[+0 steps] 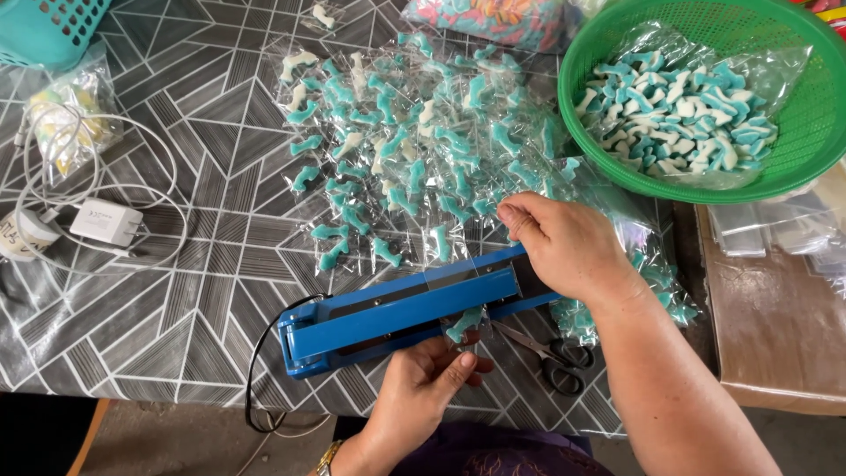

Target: Sealing individual blue and white candies into small plastic bags using a manual heat sealer.

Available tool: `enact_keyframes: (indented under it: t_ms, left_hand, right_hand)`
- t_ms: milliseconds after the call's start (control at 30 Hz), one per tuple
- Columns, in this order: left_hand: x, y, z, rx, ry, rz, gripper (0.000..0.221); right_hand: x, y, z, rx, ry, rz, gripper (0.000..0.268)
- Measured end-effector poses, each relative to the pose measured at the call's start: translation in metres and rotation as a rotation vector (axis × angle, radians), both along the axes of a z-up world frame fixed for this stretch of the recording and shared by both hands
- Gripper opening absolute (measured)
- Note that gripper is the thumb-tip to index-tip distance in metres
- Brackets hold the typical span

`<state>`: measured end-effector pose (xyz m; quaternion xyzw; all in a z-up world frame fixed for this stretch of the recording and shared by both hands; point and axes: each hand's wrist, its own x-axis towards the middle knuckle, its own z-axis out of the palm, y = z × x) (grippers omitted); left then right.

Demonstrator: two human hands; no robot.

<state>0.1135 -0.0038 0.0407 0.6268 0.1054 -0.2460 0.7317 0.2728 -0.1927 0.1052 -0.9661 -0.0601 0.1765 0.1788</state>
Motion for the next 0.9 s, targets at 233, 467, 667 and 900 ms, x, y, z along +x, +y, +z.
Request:
enact_keyframes:
  t_ms: [233,467,667,900]
  left_hand:
    - [0.001,0.0,0.002,-0.031,0.096,-0.01,0.043]
    - [0.002,-0.004,-0.003,-0.136,0.163,0.019,0.05]
    - [0.001,-0.009,0.002,-0.107,0.142,0.065,0.047]
    - [-0.009,-0.011,0.01,-0.176,0.163,0.162,0.045]
  right_hand:
    - [-0.004,-0.005,-0.01,-0.077,-0.053,0.045,0.053]
    - [-0.004,-0.006,-0.011,-0.058,-0.111,0.066,0.054]
    - [-0.002,-0.004,-0.007,-0.048,-0.082,0.043,0.053]
    - [-0.016,-0.006,0.012,0.1,-0.025,-0.036,0.047]
